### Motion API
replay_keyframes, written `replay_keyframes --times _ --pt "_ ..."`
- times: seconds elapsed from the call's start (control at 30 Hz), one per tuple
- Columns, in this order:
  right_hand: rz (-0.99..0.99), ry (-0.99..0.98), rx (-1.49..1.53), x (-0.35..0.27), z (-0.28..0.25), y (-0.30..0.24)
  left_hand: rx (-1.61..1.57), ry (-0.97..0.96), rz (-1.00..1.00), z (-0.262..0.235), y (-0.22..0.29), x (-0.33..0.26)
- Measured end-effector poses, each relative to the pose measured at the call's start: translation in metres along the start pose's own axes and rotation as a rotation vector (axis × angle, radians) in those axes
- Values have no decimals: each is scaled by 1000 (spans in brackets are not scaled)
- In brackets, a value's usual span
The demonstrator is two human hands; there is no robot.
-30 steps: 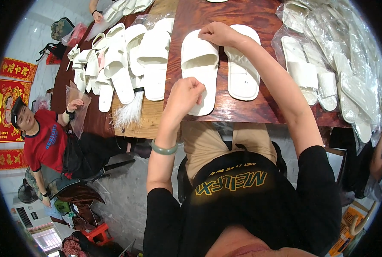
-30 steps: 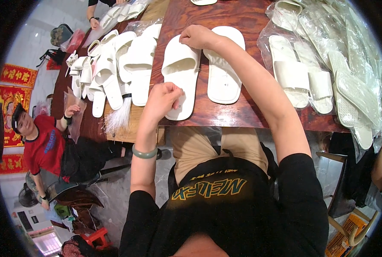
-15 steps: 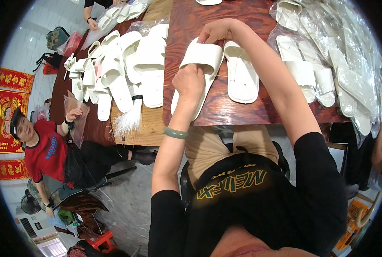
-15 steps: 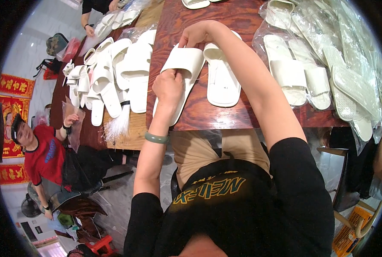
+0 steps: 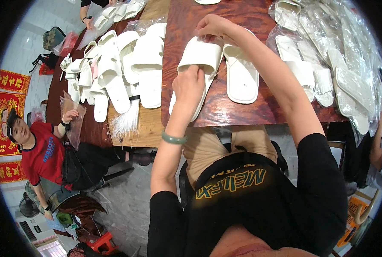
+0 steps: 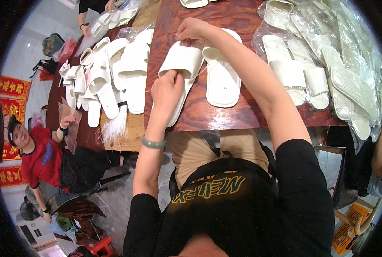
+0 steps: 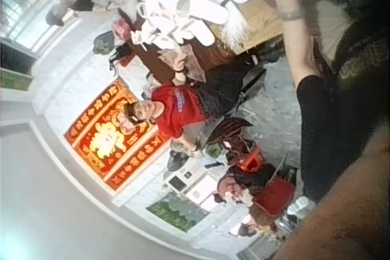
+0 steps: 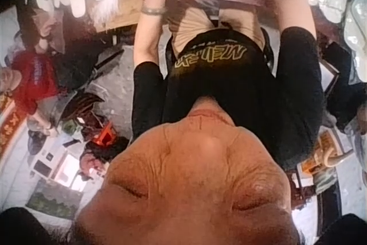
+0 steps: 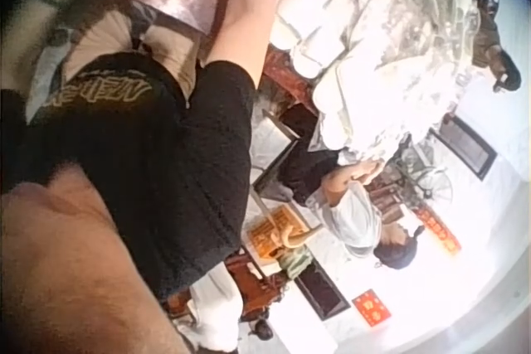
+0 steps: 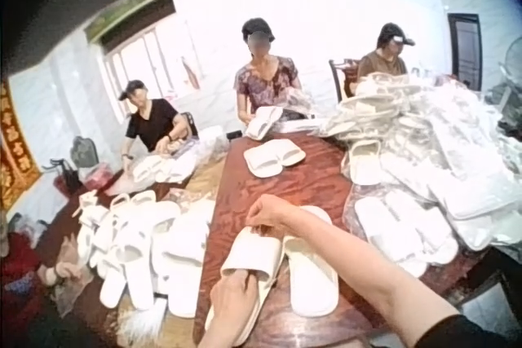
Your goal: Tagging and bagging pairs of white slippers at a manufacturing workstation.
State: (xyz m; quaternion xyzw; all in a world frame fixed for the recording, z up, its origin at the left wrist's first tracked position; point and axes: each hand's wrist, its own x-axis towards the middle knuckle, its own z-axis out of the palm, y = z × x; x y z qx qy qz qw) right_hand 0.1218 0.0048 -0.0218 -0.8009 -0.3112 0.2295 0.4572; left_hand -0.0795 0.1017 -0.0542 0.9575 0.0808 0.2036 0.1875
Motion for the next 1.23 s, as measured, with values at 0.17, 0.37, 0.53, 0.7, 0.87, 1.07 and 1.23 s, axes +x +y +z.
replay_keyframes --times 0.17,0.37,0.53,0.7,0.87,1.07,1.23 --pt "-58 185 -47 -17 -26 26 -226 -219 -97 -62 38 -39" --pt "-115 278 364 -38 -26 42 -834 -524 148 -78 76 -52" --pt "-140 321 492 -57 -27 29 -627 -392 418 -79 88 -41" --pt "-131 389 483 -51 -30 44 -258 -265 444 -105 101 -35" --pt "-181 297 659 -47 -31 50 -230 -248 384 -93 91 -21" --pt "-156 332 645 -50 -29 45 -45 -436 218 -30 75 4" --pt "-149 327 546 -51 -31 41 -120 -574 116 -1 87 27"
